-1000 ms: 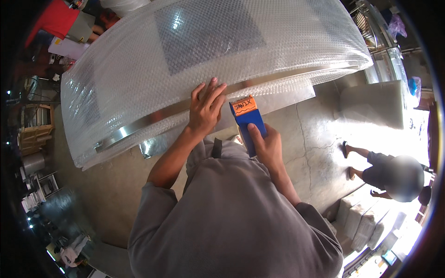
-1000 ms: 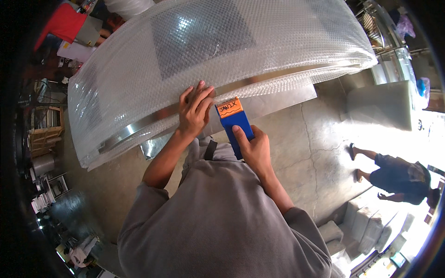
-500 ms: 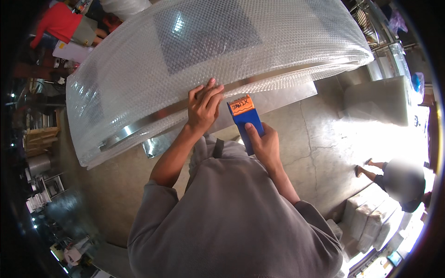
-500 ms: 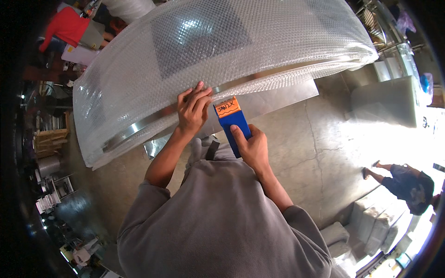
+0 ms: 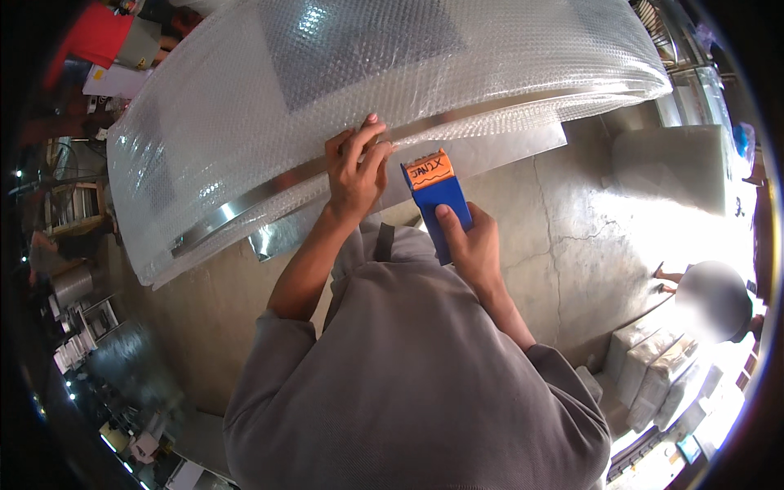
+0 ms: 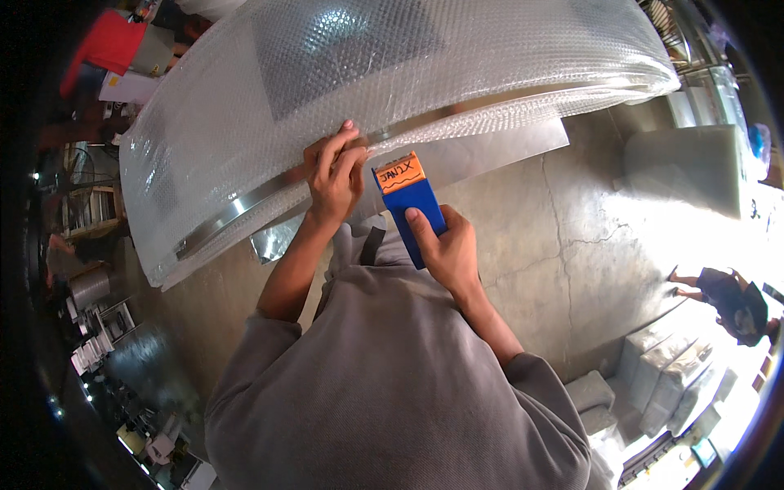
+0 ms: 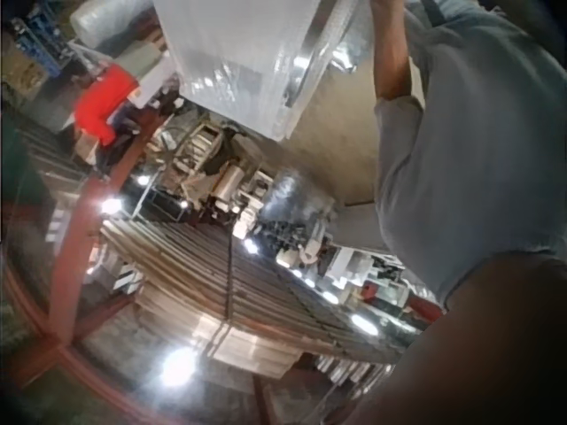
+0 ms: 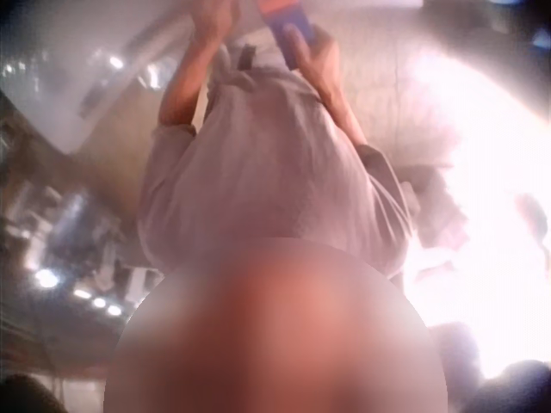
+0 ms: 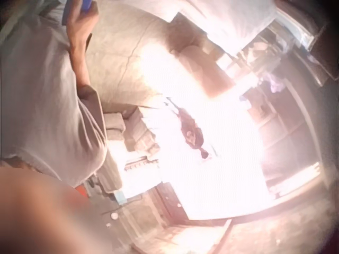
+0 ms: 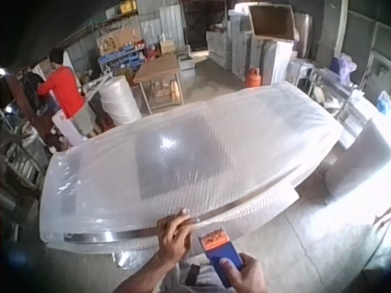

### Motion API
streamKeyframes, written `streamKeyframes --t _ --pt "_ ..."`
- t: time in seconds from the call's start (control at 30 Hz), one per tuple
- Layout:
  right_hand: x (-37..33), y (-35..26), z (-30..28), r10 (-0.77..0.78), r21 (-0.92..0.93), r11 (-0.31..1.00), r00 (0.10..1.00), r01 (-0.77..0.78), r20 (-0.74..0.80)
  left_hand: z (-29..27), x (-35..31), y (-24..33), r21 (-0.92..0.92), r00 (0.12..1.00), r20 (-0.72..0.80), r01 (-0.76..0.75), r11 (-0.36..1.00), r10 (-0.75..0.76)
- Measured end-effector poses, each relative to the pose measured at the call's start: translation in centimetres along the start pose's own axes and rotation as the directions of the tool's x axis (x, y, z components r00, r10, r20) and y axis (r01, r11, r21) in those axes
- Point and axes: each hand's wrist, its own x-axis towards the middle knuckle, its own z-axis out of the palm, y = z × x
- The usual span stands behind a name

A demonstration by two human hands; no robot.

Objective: The person wraps a large piece of furniture with bubble wrap and secures it with packing tape. They smooth the wrap, apply tape to the edges, and rotate the item to cover all sides.

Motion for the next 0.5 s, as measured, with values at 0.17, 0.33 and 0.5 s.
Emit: streamKeyframes --t 0.17,0.33,0.5 --pt "0.1 1.3 0.2 0.018 0.020 1.000 1.000 -0.018 0.013 0.0 0.1 0.2 -0.001 0.995 0.077 0.061 0.998 -0.061" --pt "-3.7 3.8 -0.8 -0.013 -0.029 1.000 1.000 0.012 -0.013 0.3 0.1 0.2 0.077 0.998 0.061 0.024 0.997 -0.029" --pt "-5.6 6.6 -5.6 -0.062 0.207 0.976 0.997 0.070 -0.043 0.2 -0.9 0.2 0.149 0.991 0.131 -0.047 0.988 0.028"
